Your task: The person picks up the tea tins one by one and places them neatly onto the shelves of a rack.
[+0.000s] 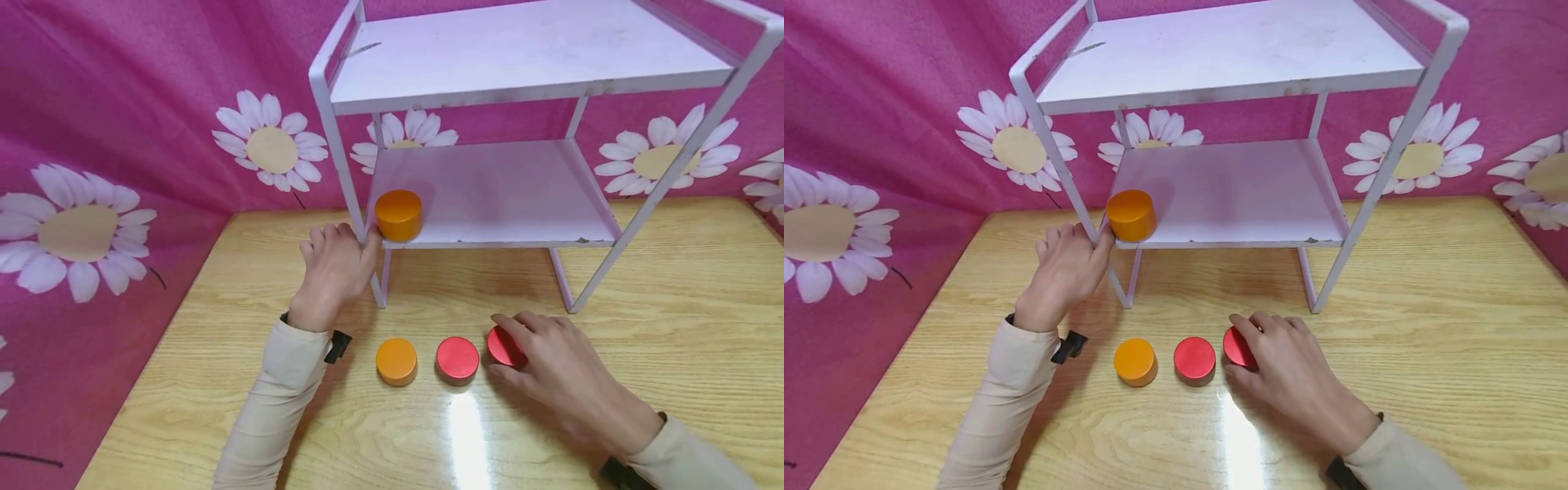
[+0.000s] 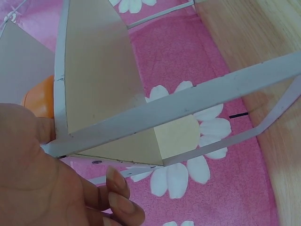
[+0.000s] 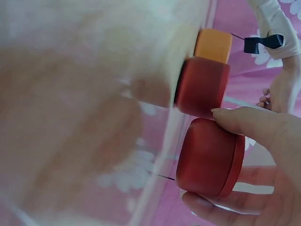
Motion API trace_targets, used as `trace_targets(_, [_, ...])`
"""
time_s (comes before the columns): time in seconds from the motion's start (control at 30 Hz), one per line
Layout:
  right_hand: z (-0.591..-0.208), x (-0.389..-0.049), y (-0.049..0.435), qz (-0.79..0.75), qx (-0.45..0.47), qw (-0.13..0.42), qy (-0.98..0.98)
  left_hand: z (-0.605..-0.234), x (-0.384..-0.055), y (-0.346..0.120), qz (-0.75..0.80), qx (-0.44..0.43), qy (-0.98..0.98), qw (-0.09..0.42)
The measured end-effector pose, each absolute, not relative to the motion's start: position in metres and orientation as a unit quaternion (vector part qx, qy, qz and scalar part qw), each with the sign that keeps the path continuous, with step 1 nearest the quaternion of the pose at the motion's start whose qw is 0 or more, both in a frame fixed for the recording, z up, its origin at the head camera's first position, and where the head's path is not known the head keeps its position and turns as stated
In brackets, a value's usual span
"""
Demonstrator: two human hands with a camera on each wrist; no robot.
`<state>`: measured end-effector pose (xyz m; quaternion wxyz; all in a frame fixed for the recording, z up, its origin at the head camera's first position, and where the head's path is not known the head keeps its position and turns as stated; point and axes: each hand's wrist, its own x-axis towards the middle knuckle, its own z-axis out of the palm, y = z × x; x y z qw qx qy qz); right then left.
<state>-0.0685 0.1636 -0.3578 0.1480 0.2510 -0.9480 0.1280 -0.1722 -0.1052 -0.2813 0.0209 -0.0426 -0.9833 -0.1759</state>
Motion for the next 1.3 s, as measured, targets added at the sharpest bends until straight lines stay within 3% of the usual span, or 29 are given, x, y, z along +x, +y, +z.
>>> trace_targets(0.63, [-0.314,-0.089,0.147,0.142,0.263,0.204,-0.932,-0.282,-0.172,-0.106,-0.171,-0.043,-0.984,0.027])
trace_targets(1.3, [-0.299,-0.092,0.140,0.143,0.249,0.198,-0.937,-0.282,-0.172,-0.105,-0.178,-0.048,-0.983,0.028])
